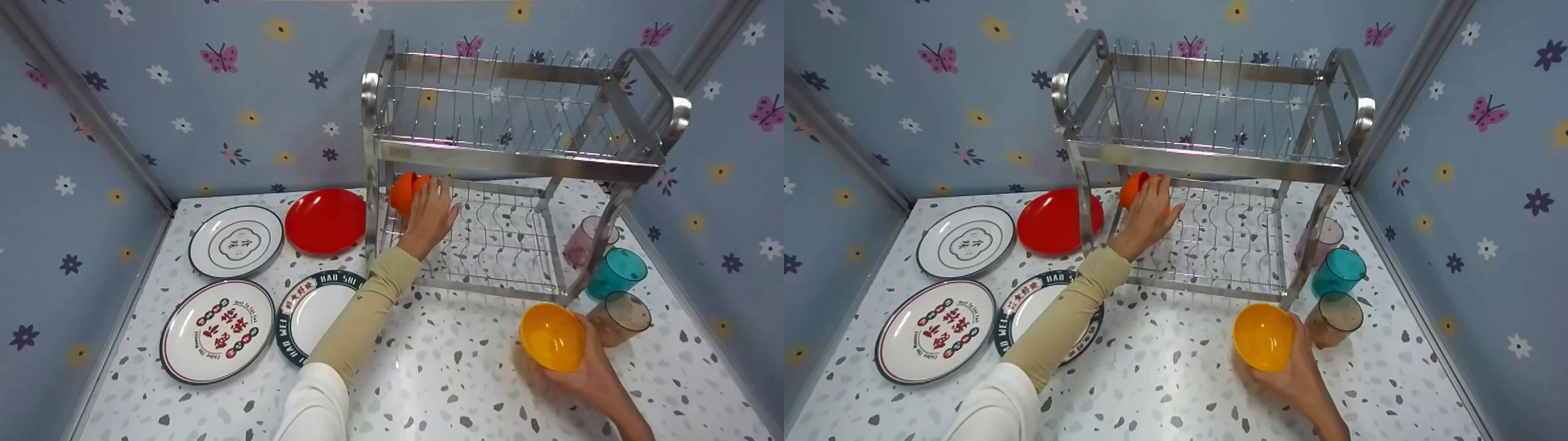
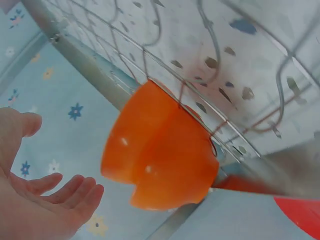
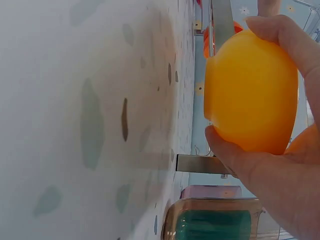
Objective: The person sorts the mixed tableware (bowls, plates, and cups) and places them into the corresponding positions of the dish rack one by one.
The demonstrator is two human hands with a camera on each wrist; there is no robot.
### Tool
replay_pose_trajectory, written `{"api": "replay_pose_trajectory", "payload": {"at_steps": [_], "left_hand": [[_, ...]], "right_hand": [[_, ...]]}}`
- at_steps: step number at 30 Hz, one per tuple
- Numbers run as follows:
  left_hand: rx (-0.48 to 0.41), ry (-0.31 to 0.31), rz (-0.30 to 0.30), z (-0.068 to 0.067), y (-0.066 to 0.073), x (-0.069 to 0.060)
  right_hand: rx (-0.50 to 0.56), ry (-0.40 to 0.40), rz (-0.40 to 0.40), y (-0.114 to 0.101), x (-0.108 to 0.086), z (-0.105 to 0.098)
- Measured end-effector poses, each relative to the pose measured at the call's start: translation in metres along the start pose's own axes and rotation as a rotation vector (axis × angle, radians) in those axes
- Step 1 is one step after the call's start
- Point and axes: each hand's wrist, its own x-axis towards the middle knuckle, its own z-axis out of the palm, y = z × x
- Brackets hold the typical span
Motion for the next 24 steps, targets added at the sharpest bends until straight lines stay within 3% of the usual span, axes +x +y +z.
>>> {"api": "replay_pose_trajectory", "payload": {"at_steps": [4, 9, 16, 24], "left_hand": [[-0.127, -0.024, -0.030, -0.003, 0.006, -0.007], [-0.225, -0.059, -0.059, -0.007, 0.013, -0.016], [-0.262, -0.041, -0.040, -0.011, 0.023, -0.027], [-0.342, -0.001, -0.006, -0.011, 0.031, -0.044]], "right_hand": [[0.021, -0.001, -0.023, -0.005, 0.003, -0.001], [0.029, -0.009, -0.016, -0.010, 0.004, -0.001], [0.037, -0.001, -0.029, -0.014, 0.006, 0.001], [0.049, 0.039, -0.143, -0.019, 0.012, 0.003]]}}
